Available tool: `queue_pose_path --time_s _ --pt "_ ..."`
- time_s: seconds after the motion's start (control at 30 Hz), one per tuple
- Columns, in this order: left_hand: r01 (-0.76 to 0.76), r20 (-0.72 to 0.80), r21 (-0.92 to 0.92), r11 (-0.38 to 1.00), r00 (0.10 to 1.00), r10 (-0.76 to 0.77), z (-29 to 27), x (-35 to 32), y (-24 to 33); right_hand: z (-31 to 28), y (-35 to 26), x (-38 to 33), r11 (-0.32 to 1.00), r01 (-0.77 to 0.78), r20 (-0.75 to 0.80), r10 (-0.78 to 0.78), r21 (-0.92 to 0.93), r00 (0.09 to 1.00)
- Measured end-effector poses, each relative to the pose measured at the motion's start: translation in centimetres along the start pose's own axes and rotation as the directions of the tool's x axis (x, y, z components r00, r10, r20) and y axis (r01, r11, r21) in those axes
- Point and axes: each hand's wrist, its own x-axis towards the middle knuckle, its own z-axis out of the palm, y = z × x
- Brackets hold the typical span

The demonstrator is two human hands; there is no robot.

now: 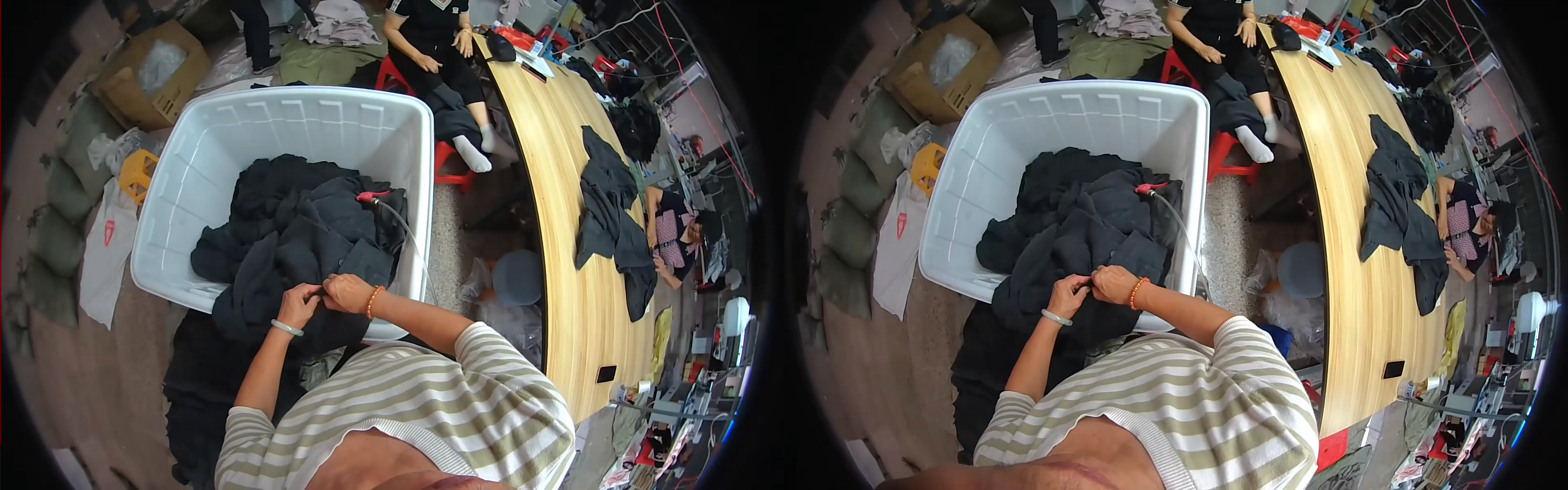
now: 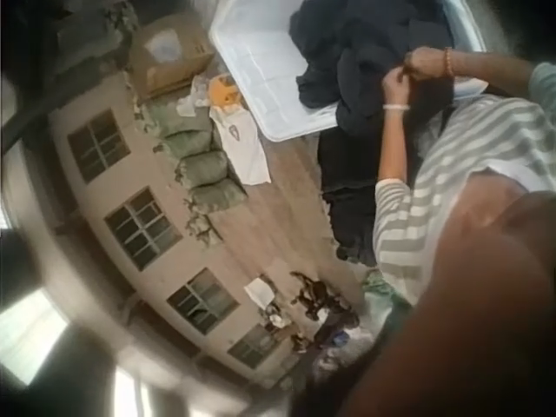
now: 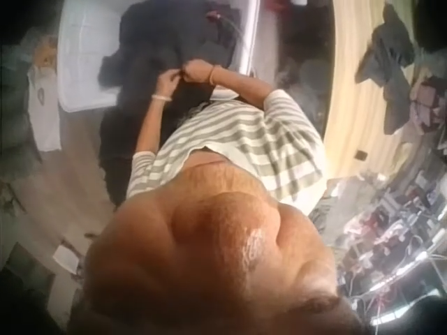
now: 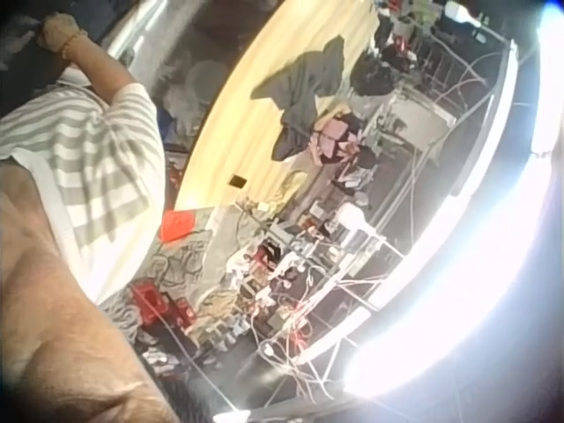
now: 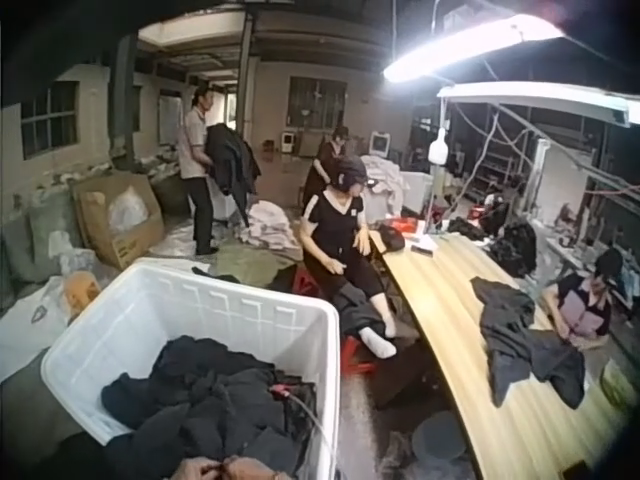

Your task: Trimming loose threads from black garments using scissors.

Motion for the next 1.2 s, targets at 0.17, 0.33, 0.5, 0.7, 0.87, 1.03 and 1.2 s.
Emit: queue_pose_path --time_s 0.17,0.33,0.5,0.7,0.87,1.03,1.2 --pt "-0.093 -0.075 0.115 0.989 0.992 0.102 -0.2 -0.6 1.0 0.9 1.8 1.0 0.991 0.053 0.151 -0.072 0.124 0.986" --pt "0.038 -0.050 0.082 0.996 0.998 -0.034 1.1 -0.4 0.2 1.8 3.8 1.0 0.984 0.110 0.299 -0.148 0.142 0.943" --pt "0.234 0.091 -0.069 0.970 0.970 -0.227 1.6 -0.7 -3.3 0.8 4.2 1.2 0.957 0.154 0.270 -0.220 0.245 0.937" --pt "0.407 0.049 -0.098 0.908 0.913 -0.404 2.7 0.6 -3.3 -8.9 9.5 -2.6 0.809 0.259 -0.328 -0.087 0.528 0.941" --pt "0.474 0.072 0.120 0.872 0.872 -0.484 2.5 1.4 -2.3 -24.3 30.3 -16.2 0.900 -0.405 -0.897 0.304 0.160 0.321" --pt "0.669 0.037 0.284 0.687 0.708 -0.705 2.1 2.5 -3.6 -28.0 46.3 -37.7 -0.314 -0.920 -0.741 0.556 0.233 -0.377" --pt "0.669 0.051 0.240 0.703 0.715 -0.698 2.3 2.6 -5.6 -28.8 50.2 -49.5 -0.276 -0.738 -0.421 0.677 0.615 -0.604"
